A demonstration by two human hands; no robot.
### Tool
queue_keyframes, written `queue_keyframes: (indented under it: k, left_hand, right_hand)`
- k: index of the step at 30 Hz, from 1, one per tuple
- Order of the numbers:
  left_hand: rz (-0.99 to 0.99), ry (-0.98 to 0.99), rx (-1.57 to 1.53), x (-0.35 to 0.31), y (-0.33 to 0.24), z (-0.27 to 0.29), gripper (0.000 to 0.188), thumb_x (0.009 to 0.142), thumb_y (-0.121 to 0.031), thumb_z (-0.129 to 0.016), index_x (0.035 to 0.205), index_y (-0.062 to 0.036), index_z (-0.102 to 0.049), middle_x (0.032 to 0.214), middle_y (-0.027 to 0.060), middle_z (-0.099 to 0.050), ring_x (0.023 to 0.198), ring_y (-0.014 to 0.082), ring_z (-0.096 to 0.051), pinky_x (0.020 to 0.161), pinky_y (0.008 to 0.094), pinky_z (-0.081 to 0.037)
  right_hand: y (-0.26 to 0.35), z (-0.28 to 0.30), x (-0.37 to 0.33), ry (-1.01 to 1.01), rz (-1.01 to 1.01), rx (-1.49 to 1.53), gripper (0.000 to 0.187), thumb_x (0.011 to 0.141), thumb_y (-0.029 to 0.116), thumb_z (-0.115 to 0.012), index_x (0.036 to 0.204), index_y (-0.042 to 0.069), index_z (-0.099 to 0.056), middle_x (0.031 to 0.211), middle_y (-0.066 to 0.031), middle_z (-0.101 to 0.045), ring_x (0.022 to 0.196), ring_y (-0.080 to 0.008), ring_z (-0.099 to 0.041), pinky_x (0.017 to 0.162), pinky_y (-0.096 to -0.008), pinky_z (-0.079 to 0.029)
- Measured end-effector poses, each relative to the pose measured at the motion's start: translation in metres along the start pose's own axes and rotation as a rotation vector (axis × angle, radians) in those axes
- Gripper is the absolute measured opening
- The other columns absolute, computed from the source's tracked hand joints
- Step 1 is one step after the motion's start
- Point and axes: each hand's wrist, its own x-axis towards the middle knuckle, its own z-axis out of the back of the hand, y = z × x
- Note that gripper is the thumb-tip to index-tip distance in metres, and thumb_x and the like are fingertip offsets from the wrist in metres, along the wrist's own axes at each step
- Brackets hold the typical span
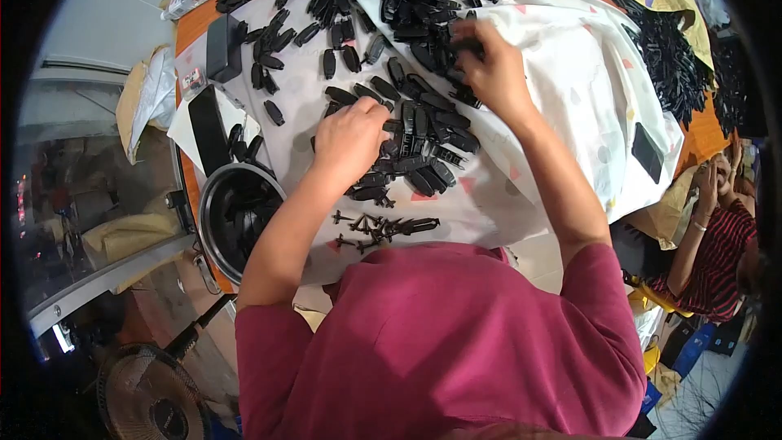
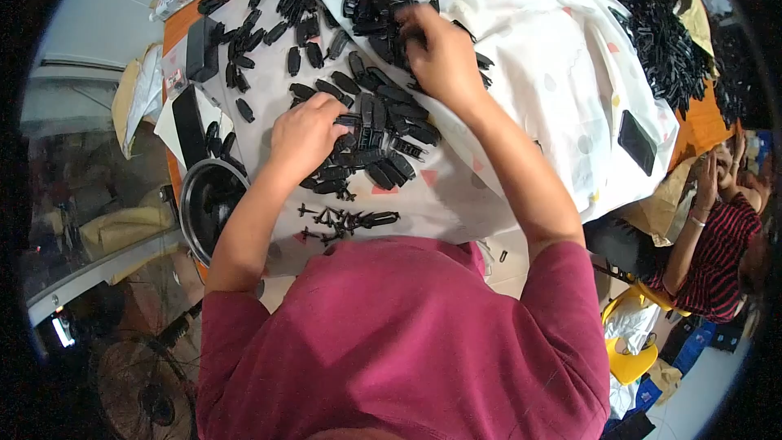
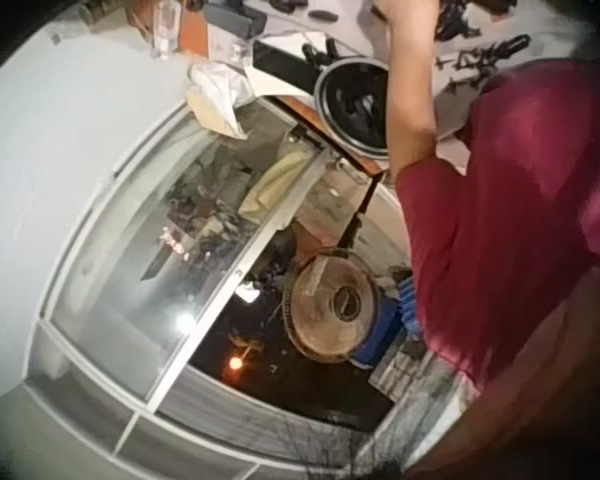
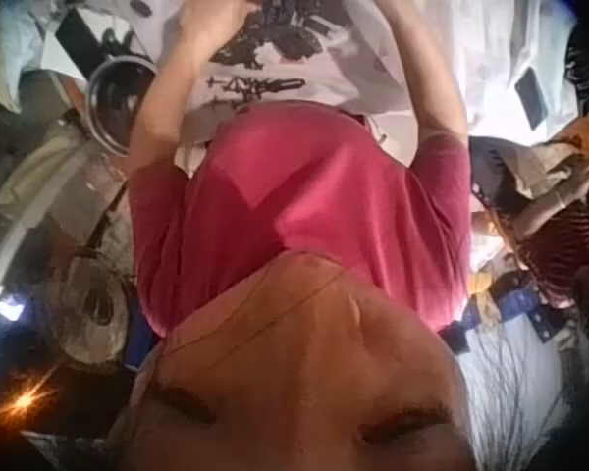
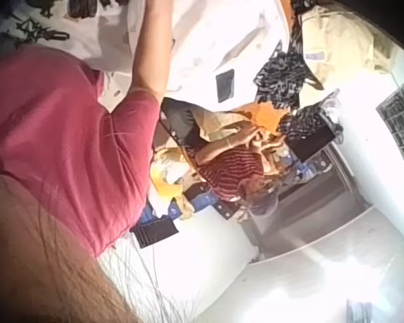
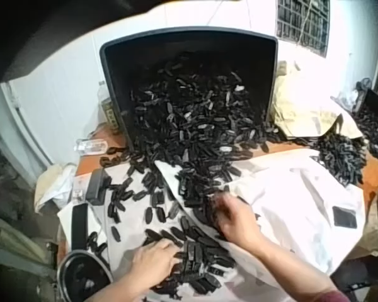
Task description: Sorting and inspecting small black plastic components on a workbench.
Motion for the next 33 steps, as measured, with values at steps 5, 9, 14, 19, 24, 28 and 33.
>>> queue_keyframes:
  k: [5,9,14,19,24,28,33]
  left_hand:
    - [0.069,0.057,-0.601,0.001,-0.018,0.012,0.020,0.075,-0.010,-0.063,0.095,-0.0043,-0.058,0.079,0.0074,-0.061,0.071,0.0169,-0.060,0.066,0.0263,-0.047]
    - [0.326,-0.046,-1.534,0.000,-0.041,0.026,0.025,0.075,-0.001,-0.065,0.098,-0.0011,-0.054,0.078,0.0004,-0.056,0.068,0.0053,-0.051,0.058,0.0180,-0.041]
    - [0.215,-0.140,-1.798,-0.010,-0.048,0.023,0.018,0.079,-0.004,-0.064,0.093,-0.0016,-0.053,0.080,0.0006,-0.056,0.061,0.0037,-0.043,0.051,0.0181,-0.036]
    - [0.088,-0.195,-1.420,-0.012,-0.047,0.021,0.022,0.079,-0.007,-0.065,0.097,-0.0026,-0.052,0.091,0.0034,-0.058,0.068,0.0044,-0.047,0.062,0.0183,-0.040]
    - [0.096,-0.207,-1.265,-0.016,-0.051,0.024,0.032,0.077,-0.006,-0.067,0.106,-0.0003,-0.055,0.094,0.0036,-0.060,0.085,0.0088,-0.055,0.077,0.0215,-0.044]
    - [0.052,-0.264,-1.364,-0.012,-0.049,0.025,0.027,0.078,-0.009,-0.066,0.103,-0.0002,-0.058,0.090,0.0012,-0.059,0.081,0.0079,-0.051,0.073,0.0202,-0.043]
    - [0.172,-0.172,-1.566,-0.018,-0.054,0.028,0.026,0.077,-0.007,-0.067,0.101,0.0003,-0.058,0.089,0.0018,-0.060,0.078,0.0075,-0.052,0.072,0.0207,-0.044]
  right_hand:
    - [0.039,0.004,-0.045,0.107,-0.388,0.778,0.012,0.082,-0.006,-0.049,0.093,-0.002,-0.054,0.098,-0.0108,-0.058,0.082,-0.0155,-0.059,0.063,-0.0243,-0.052]
    - [0.059,0.002,-0.063,0.098,0.051,0.345,0.013,0.082,-0.003,-0.051,0.092,-0.003,-0.059,0.103,-0.0131,-0.057,0.094,-0.0214,-0.055,0.079,-0.0288,-0.043]
    - [0.072,0.008,-0.075,0.128,0.052,0.527,0.022,0.081,-0.003,-0.055,0.103,-0.002,-0.059,0.112,-0.0152,-0.055,0.100,-0.0203,-0.054,0.082,-0.0281,-0.044]
    - [0.076,0.016,-0.070,-0.120,-0.004,0.783,0.021,0.078,-0.007,-0.058,0.099,-0.003,-0.060,0.111,-0.0154,-0.055,0.097,-0.0195,-0.055,0.082,-0.0288,-0.045]
    - [0.075,0.022,-0.068,0.022,0.177,0.359,0.027,0.073,-0.011,-0.057,0.097,0.002,-0.063,0.098,-0.0132,-0.060,0.085,-0.0188,-0.059,0.071,-0.0261,-0.048]
    - [0.086,0.017,-0.074,-0.078,-0.065,0.610,0.030,0.074,-0.008,-0.058,0.103,0.000,-0.060,0.090,-0.0132,-0.061,0.077,-0.0203,-0.060,0.065,-0.0270,-0.048]
    - [0.081,0.031,-0.068,0.049,0.159,0.233,0.031,0.076,-0.007,-0.059,0.106,0.000,-0.059,0.088,-0.0124,-0.060,0.075,-0.0208,-0.058,0.066,-0.0266,-0.046]
